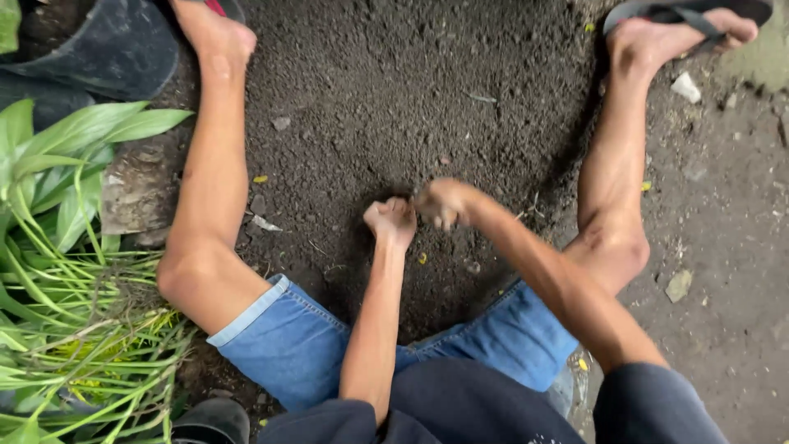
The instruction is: A person is sitting on the ground, using a hand trowel to dig a hole in the soil to plant greenery.
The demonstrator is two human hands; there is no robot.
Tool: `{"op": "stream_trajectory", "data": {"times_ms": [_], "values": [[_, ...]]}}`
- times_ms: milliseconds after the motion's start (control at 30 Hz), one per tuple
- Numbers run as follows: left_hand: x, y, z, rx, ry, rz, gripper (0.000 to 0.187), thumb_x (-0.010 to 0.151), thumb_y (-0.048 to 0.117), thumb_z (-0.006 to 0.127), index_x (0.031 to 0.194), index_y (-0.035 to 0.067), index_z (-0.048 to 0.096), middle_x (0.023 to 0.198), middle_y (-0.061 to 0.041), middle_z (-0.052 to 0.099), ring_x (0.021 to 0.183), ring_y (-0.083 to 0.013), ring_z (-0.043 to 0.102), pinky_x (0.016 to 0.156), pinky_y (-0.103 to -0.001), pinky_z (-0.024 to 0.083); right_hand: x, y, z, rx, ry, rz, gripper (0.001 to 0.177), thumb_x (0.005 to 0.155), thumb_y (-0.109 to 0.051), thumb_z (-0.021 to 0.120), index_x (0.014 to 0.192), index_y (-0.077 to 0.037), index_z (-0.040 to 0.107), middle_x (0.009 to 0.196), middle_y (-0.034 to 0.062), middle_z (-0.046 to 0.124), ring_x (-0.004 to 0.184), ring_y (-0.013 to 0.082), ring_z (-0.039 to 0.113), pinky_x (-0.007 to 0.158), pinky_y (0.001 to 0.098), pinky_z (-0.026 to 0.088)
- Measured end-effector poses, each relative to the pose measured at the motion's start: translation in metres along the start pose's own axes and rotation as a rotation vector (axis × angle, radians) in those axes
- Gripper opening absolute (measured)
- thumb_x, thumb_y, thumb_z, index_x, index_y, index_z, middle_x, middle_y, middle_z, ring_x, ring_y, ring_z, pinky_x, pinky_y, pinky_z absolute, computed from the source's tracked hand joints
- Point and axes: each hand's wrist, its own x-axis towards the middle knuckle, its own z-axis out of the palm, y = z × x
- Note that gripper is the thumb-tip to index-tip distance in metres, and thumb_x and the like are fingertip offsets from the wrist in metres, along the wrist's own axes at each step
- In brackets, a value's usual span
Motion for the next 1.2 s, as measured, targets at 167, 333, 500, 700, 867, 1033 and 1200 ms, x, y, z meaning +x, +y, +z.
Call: {"op": "stream_trajectory", "data": {"times_ms": [167, 333, 500, 700, 867, 1033, 1200], "values": [[-0.085, -0.001, 0.016, 0.177, 0.064, 0.029, 0.044, 0.089, 0.027, 0.045, 0.122, 0.008, 0.022, 0.131, -0.011, 0.013, 0.136, -0.0264, 0.022, 0.126, -0.041, 0.021, -0.047, 0.087, 0.036, 0.087, -0.005, -0.317, 0.054, 0.098, -0.020, 0.053, 0.139, 0.014, 0.044, 0.043, 0.0150, 0.055, 0.024, 0.0214, 0.049, 0.028, 0.0360, 0.045], [-0.138, 0.034, -0.007, 0.645, -0.088, 0.474, 0.043, 0.102, 0.025, 0.048, 0.138, 0.003, 0.057, 0.134, -0.030, 0.065, 0.121, -0.0378, 0.065, 0.102, -0.049, 0.052, -0.114, 0.115, -0.001, 0.183, -0.100, -0.349, 0.071, 0.093, -0.015, 0.064, 0.152, 0.010, 0.034, 0.053, 0.0182, 0.060, 0.025, 0.0200, 0.052, 0.025, 0.0351, 0.046], [-0.080, 0.042, -0.007, 1.916, -0.275, 0.851, 0.028, 0.097, 0.011, 0.052, 0.117, 0.007, 0.072, 0.113, -0.016, 0.073, 0.116, -0.0342, 0.065, 0.105, -0.044, 0.049, -0.110, 0.146, -0.070, -0.221, 0.018, -0.335, 0.069, 0.084, -0.001, 0.072, 0.147, -0.006, 0.044, 0.095, 0.0274, 0.065, 0.060, 0.0293, 0.071, 0.043, 0.0400, 0.063], [-0.084, 0.019, 0.010, 2.548, -0.436, 0.810, 0.047, 0.108, 0.035, 0.038, 0.144, 0.010, 0.056, 0.143, -0.011, 0.058, 0.134, -0.0244, 0.054, 0.116, -0.043, 0.039, -0.089, 0.107, -0.081, -1.289, 0.226, -0.215, 0.048, 0.100, -0.061, 0.042, 0.123, -0.022, 0.059, 0.089, 0.0203, 0.077, 0.089, 0.0407, 0.076, 0.084, 0.0522, 0.060], [-0.096, 0.025, 0.001, 2.463, -0.421, 0.869, 0.046, 0.108, 0.032, 0.042, 0.141, 0.006, 0.060, 0.139, -0.014, 0.063, 0.132, -0.0248, 0.059, 0.116, -0.040, 0.042, -0.041, 0.112, -0.094, -1.532, 0.144, -0.178, 0.042, 0.105, -0.049, 0.041, 0.129, -0.020, 0.060, 0.077, 0.0057, 0.074, 0.069, 0.0195, 0.076, 0.070, 0.0351, 0.064], [-0.098, 0.021, 0.008, 2.470, -0.393, 0.832, 0.049, 0.108, 0.031, 0.041, 0.146, 0.003, 0.053, 0.144, -0.018, 0.057, 0.137, -0.0279, 0.054, 0.120, -0.042, 0.036, 0.017, 0.136, -0.070, -1.547, 0.234, -0.108, 0.047, 0.102, -0.056, 0.040, 0.126, -0.021, 0.061, 0.090, 0.0101, 0.078, 0.089, 0.0298, 0.078, 0.079, 0.0476, 0.063], [-0.107, 0.017, 0.018, 2.417, -0.416, 0.871, 0.051, 0.109, 0.024, 0.036, 0.153, -0.001, 0.044, 0.150, -0.024, 0.049, 0.141, -0.0345, 0.048, 0.119, -0.044, 0.037, 0.082, 0.169, -0.057, -1.643, 0.360, -0.195, 0.041, 0.100, -0.047, 0.049, 0.108, -0.012, 0.068, 0.087, 0.0109, 0.078, 0.083, 0.0308, 0.078, 0.064, 0.0475, 0.062]]}}
